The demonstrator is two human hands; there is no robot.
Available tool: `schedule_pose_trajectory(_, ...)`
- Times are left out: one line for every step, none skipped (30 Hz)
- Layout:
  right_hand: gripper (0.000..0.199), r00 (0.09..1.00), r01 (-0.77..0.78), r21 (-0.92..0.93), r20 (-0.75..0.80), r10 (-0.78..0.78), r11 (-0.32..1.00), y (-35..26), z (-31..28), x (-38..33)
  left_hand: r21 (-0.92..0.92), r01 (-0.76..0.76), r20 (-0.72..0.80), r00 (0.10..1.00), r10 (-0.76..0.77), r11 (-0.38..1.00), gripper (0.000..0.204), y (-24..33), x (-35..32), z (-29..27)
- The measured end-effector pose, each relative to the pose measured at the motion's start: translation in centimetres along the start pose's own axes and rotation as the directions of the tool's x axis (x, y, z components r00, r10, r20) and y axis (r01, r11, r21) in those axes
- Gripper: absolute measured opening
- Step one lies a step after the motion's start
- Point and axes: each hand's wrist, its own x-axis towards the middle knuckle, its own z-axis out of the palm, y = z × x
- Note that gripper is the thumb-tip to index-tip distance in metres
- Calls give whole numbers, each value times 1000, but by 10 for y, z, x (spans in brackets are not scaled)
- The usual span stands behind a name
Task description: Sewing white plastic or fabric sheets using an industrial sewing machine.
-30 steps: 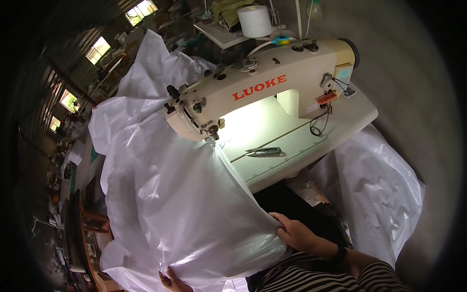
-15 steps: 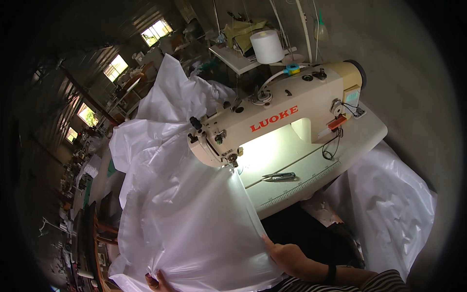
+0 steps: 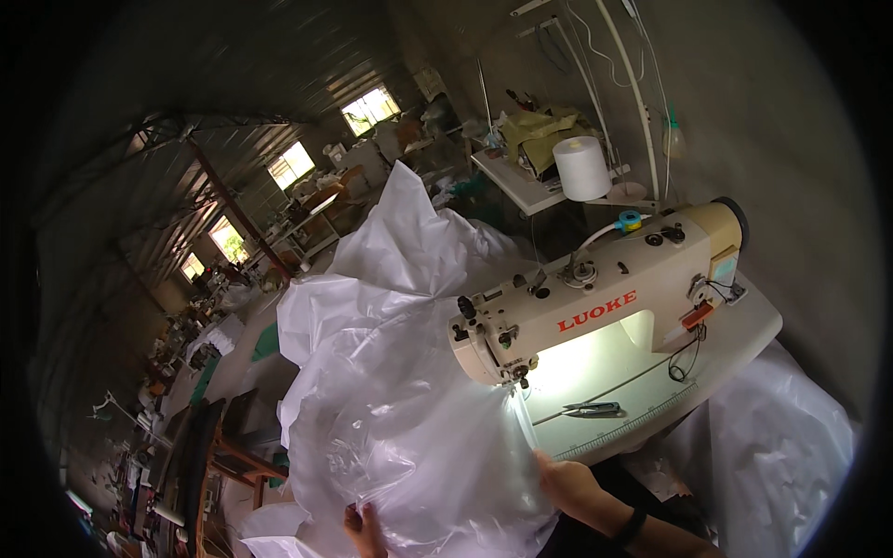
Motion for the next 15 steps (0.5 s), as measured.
schedule_pose_trajectory(48,1000,-22,28,-22,22,999,4,2,-4,-60,-5,13,1000,6,998,63,0,-11,-2)
schedule_pose_trajectory(48,998,-53,278,-27,63,959,7,7,-12,-114,1,31,1000,2,994,70,-3,-26,-4)
schedule_pose_trajectory(49,992,-109,483,-4,127,868,11,12,-23,-183,55,139,990,-30,982,82,-6,-46,-11)
schedule_pose_trajectory(49,984,-134,656,1,177,742,13,20,-39,-208,79,161,986,-45,975,83,-10,-62,-13)
schedule_pose_trajectory(53,934,-325,880,242,263,345,15,30,-54,-223,114,191,979,-72,968,83,-15,-80,-18)
schedule_pose_trajectory(54,924,-293,955,269,272,51,14,43,-68,-237,151,224,970,-97,960,84,-19,-96,-20)
schedule_pose_trajectory(53,911,-351,932,318,262,90,16,54,-81,-224,131,115,988,-107,966,64,-23,-107,-13)
schedule_pose_trajectory(51,875,-453,879,406,265,151,15,65,-90,-149,97,137,988,-77,984,55,-24,-118,-14)
schedule_pose_trajectory(48,895,-442,873,414,168,204,13,75,-93,-87,46,156,987,-32,995,45,-23,-121,-9)
schedule_pose_trajectory(46,864,-501,813,489,120,298,9,80,-94,-76,-79,164,982,90,994,36,-19,-124,-10)
schedule_pose_trajectory(39,852,-512,780,515,96,361,4,81,-93,-220,-22,98,994,45,975,32,-13,-125,-5)
schedule_pose_trajectory(38,852,-515,815,522,52,265,-1,76,-94,-137,31,-19,999,-34,990,31,-5,-124,-7)
schedule_pose_trajectory(38,853,-517,833,522,30,196,-5,66,-93,-111,35,-118,992,-48,993,30,6,-120,-11)
schedule_pose_trajectory(38,843,-536,831,536,47,149,-11,56,-92,-107,29,-207,977,-51,994,29,17,-114,-17)
schedule_pose_trajectory(37,779,-615,787,615,-122,43,-10,34,-101,36,-59,-276,959,67,998,28,28,-107,-29)
